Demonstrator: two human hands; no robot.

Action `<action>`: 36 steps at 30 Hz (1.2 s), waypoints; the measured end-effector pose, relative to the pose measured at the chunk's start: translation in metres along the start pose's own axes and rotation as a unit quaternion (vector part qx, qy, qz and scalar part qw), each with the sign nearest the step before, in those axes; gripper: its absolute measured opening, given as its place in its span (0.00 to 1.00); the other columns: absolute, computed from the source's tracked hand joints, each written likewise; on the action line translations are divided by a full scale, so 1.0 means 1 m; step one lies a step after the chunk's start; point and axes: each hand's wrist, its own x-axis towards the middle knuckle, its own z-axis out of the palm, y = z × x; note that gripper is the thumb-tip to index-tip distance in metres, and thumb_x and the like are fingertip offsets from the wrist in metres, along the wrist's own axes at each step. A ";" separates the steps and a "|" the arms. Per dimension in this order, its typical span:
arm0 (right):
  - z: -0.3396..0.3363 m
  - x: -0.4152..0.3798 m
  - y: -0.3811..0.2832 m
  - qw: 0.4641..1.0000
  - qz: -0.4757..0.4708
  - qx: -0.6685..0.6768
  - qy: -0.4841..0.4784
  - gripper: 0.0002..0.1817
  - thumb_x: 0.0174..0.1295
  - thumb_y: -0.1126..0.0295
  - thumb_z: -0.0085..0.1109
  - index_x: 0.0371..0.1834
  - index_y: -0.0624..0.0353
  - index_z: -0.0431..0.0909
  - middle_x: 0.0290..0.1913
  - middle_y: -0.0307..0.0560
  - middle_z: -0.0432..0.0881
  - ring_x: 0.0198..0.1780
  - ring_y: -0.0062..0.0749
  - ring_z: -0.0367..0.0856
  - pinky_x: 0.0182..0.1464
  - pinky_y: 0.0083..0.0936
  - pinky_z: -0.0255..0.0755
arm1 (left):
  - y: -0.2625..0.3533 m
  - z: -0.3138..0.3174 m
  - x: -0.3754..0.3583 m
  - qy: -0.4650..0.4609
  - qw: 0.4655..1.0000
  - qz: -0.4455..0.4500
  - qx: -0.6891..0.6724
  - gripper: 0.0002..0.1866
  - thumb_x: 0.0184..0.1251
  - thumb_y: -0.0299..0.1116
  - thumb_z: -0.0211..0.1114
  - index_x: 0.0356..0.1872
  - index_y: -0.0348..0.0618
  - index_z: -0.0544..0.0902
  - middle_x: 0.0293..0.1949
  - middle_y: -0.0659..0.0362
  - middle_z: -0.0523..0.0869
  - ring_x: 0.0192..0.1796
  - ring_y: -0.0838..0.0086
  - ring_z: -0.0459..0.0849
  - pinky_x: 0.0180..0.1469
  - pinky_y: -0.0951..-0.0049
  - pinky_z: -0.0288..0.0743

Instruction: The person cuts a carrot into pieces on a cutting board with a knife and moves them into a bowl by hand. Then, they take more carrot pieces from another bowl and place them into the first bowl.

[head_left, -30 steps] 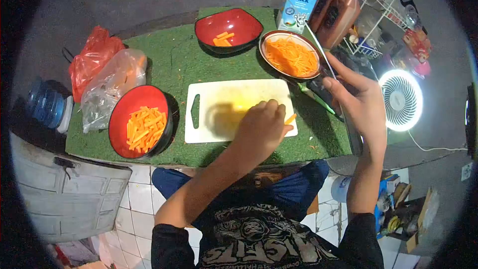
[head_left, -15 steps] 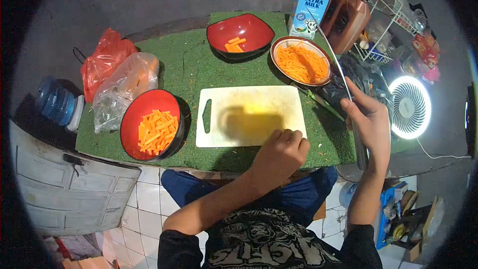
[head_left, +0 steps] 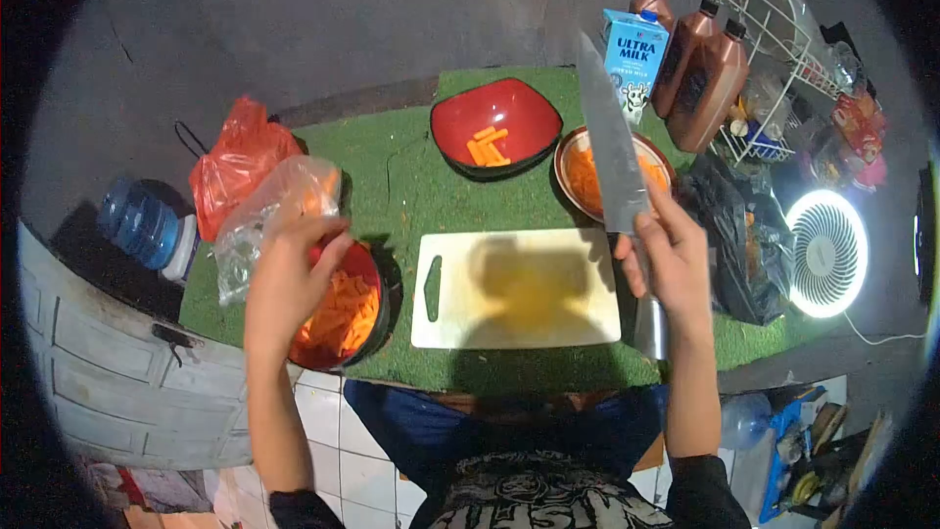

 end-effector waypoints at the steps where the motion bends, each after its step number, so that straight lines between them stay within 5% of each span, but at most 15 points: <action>1: 0.003 0.008 0.010 0.999 -0.007 0.032 -0.007 0.27 0.75 0.74 0.45 0.78 0.57 0.61 0.26 0.41 0.80 0.17 0.17 0.71 0.20 0.17 0.68 | 0.004 0.006 0.025 -0.029 0.999 0.040 0.002 0.12 0.65 0.34 0.67 0.43 0.35 0.87 0.44 0.46 0.88 0.47 0.51 0.87 0.51 0.59 0.79; 6: -0.004 0.010 0.022 0.997 -0.015 0.069 -0.011 0.27 0.76 0.72 0.47 0.78 0.59 0.60 0.25 0.42 0.78 0.15 0.19 0.71 0.18 0.18 0.66 | 0.013 0.090 0.152 -0.121 0.971 0.208 -0.003 0.16 0.64 0.40 0.69 0.45 0.38 0.87 0.44 0.46 0.88 0.45 0.53 0.88 0.50 0.58 0.80; 9: -0.009 0.010 0.026 0.997 -0.007 0.074 0.022 0.27 0.76 0.72 0.47 0.77 0.60 0.61 0.24 0.41 0.78 0.15 0.20 0.71 0.18 0.18 0.66 | 0.022 0.156 0.201 -0.243 0.957 0.143 0.074 0.21 0.56 0.45 0.75 0.43 0.37 0.87 0.40 0.45 0.89 0.45 0.52 0.88 0.50 0.56 0.81; 11: -0.007 0.008 0.019 0.997 0.002 0.069 0.043 0.26 0.76 0.72 0.46 0.77 0.60 0.61 0.24 0.41 0.77 0.16 0.20 0.71 0.18 0.18 0.66 | 0.011 0.196 0.218 -0.302 0.927 0.181 0.128 0.20 0.54 0.43 0.75 0.42 0.38 0.87 0.38 0.45 0.89 0.45 0.53 0.88 0.49 0.56 0.81; 17: -0.011 0.005 0.013 0.996 0.058 0.039 0.051 0.26 0.74 0.75 0.44 0.76 0.54 0.65 0.29 0.41 0.83 0.19 0.14 0.73 0.22 0.15 0.68 | 0.035 0.197 0.214 -0.243 0.946 0.133 0.168 0.13 0.56 0.36 0.71 0.39 0.38 0.88 0.41 0.44 0.89 0.47 0.51 0.88 0.51 0.52 0.82; 23: -0.013 0.005 0.016 0.996 0.053 0.053 0.047 0.28 0.73 0.76 0.45 0.77 0.54 0.64 0.29 0.40 0.83 0.20 0.14 0.74 0.22 0.16 0.69 | 0.024 0.200 0.220 -0.242 0.948 0.181 0.095 0.19 0.59 0.40 0.70 0.47 0.38 0.84 0.44 0.42 0.87 0.47 0.48 0.87 0.49 0.49 0.80; 29: -0.013 0.005 0.020 0.997 0.058 0.022 0.052 0.29 0.72 0.76 0.44 0.77 0.54 0.63 0.29 0.40 0.82 0.20 0.16 0.75 0.22 0.18 0.71 | 0.035 0.216 0.222 -0.218 0.949 0.217 0.071 0.20 0.58 0.42 0.73 0.45 0.37 0.85 0.42 0.43 0.88 0.45 0.48 0.87 0.49 0.51 0.81; 36: -0.012 0.004 0.012 0.996 0.072 0.030 0.041 0.29 0.72 0.77 0.42 0.78 0.55 0.62 0.28 0.42 0.82 0.18 0.17 0.73 0.21 0.18 0.70 | 0.046 0.216 0.233 -0.225 0.950 0.217 0.000 0.19 0.49 0.35 0.74 0.45 0.40 0.85 0.46 0.45 0.86 0.49 0.51 0.85 0.54 0.56 0.79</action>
